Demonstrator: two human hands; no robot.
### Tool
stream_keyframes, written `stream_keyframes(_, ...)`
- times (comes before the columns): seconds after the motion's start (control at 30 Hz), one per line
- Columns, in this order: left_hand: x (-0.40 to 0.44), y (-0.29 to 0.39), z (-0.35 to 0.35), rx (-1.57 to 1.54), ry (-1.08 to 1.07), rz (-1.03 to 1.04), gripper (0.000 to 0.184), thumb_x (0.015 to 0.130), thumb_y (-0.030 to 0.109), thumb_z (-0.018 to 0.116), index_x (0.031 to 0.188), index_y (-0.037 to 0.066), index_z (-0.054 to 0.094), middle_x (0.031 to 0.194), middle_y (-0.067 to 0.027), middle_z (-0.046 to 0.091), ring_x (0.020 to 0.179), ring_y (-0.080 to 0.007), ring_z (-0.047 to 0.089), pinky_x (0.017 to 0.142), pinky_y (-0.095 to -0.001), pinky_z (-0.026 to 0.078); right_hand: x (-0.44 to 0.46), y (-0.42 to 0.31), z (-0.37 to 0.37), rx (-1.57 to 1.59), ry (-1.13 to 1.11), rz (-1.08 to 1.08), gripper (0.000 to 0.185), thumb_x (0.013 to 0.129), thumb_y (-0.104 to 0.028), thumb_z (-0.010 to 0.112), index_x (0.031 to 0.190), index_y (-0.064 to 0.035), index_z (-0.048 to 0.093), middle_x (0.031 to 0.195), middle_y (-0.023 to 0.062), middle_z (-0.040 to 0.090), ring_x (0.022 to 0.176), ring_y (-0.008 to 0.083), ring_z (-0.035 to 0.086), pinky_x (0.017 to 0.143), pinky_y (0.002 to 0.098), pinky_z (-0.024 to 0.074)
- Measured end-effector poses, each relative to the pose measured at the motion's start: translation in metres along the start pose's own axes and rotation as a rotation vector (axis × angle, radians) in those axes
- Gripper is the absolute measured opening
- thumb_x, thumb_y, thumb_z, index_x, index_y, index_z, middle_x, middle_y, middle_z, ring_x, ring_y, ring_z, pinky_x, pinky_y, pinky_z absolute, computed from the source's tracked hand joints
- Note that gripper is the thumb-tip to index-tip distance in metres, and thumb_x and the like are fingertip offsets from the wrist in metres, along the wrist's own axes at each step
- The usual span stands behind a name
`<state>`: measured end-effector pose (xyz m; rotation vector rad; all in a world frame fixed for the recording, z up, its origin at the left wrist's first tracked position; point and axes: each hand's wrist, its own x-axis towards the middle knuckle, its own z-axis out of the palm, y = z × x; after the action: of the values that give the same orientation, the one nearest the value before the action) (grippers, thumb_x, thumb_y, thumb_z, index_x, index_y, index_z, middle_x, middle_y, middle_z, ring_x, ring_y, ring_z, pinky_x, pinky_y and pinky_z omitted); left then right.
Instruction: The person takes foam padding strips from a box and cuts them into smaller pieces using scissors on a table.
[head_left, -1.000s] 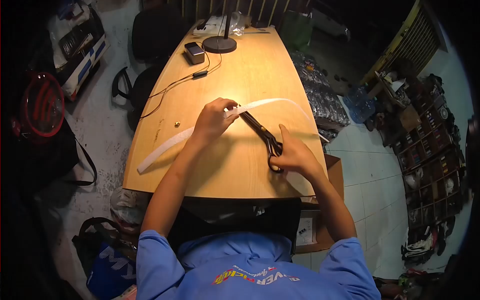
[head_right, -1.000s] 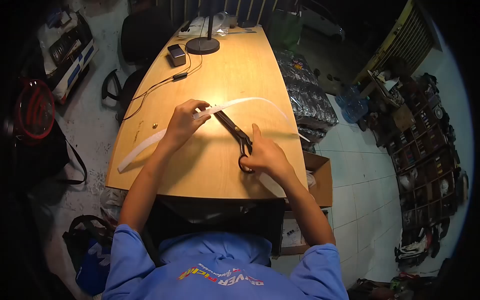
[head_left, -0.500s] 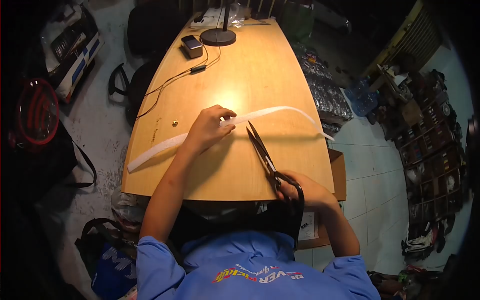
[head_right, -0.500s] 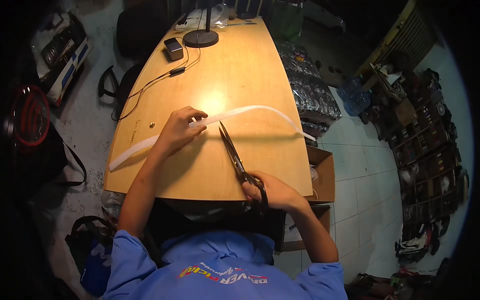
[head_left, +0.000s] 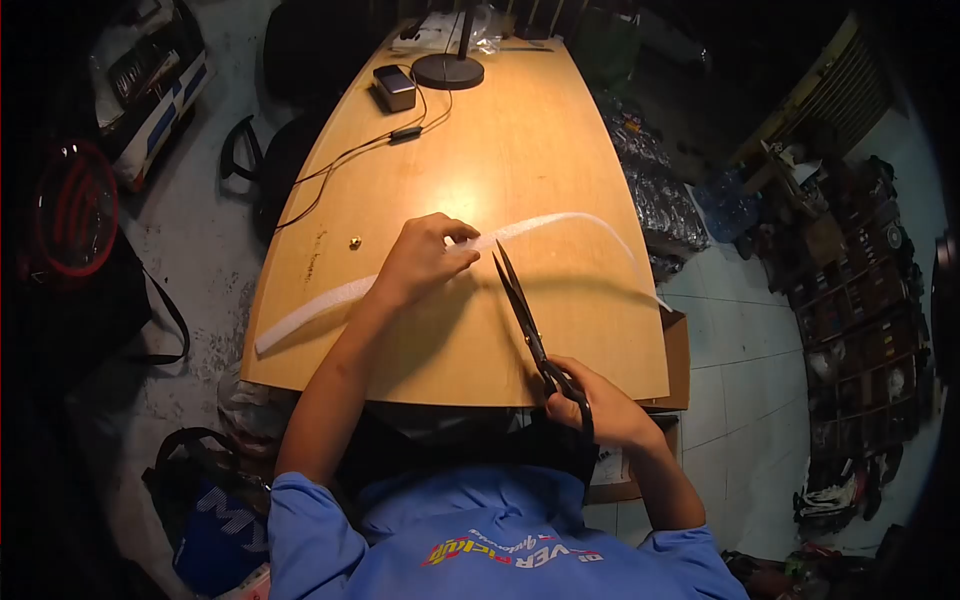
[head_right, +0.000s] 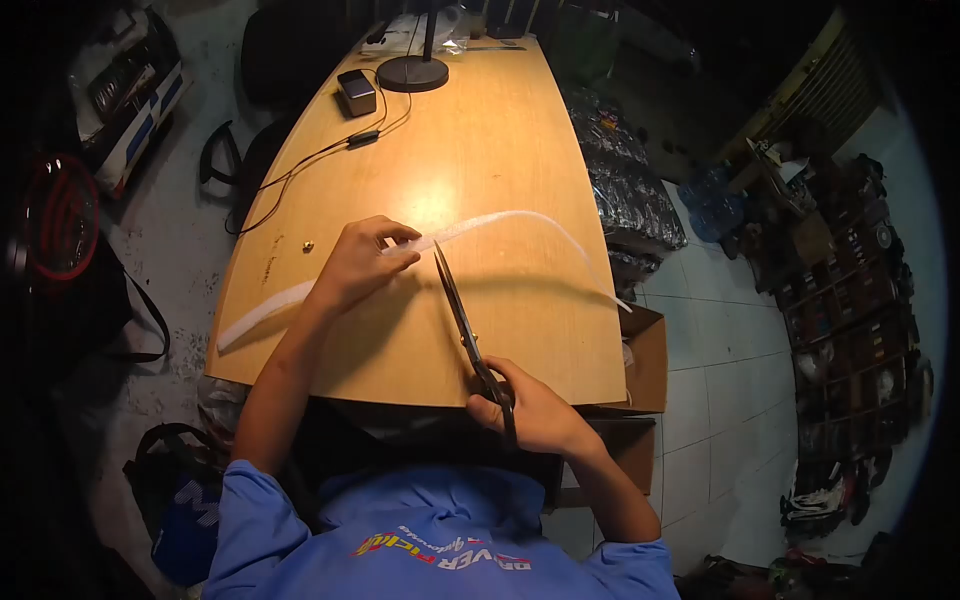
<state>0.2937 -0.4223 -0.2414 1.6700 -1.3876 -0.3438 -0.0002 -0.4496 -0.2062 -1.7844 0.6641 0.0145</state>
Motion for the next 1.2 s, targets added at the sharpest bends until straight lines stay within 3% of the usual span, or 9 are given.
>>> stream_keyframes(0.37,-0.006,0.016,0.001,-0.041,-0.065,0.088,0.024,0.074,0.01,0.073,0.096,0.001,0.07,0.088,-0.0123,0.067,0.076,-0.0203,0.063,0.069,-0.0296,0.051,0.022,0.0,0.006,0.04,0.059,-0.037,0.073,0.086,-0.043,0.066,0.133,0.0046,0.037,0.077,0.0065,0.057,0.067,0.012,0.054,0.061,0.0271,0.0447)
stream_keyframes(0.93,-0.005,0.013,-0.002,-0.008,-0.096,-0.015,0.024,0.075,0.011,0.072,0.096,-0.001,0.07,0.088,-0.0143,0.068,0.075,-0.0212,0.063,0.07,-0.0311,0.051,0.038,-0.006,0.017,0.143,0.163,-0.013,0.057,0.089,-0.038,0.064,0.124,0.0034,0.048,0.063,0.0002,0.051,0.056,0.0066,0.048,0.051,0.0242,0.0379)
stream_keyframes(1.2,-0.004,0.008,-0.005,0.06,-0.136,-0.059,0.025,0.075,0.011,0.07,0.096,-0.003,0.069,0.09,-0.0163,0.067,0.079,-0.0227,0.064,0.073,-0.0314,0.05,0.047,-0.007,0.021,0.206,0.12,0.045,0.054,0.089,-0.037,0.064,0.121,0.0035,0.05,0.065,0.0001,0.052,0.055,0.0062,0.048,0.05,0.0237,0.0378)
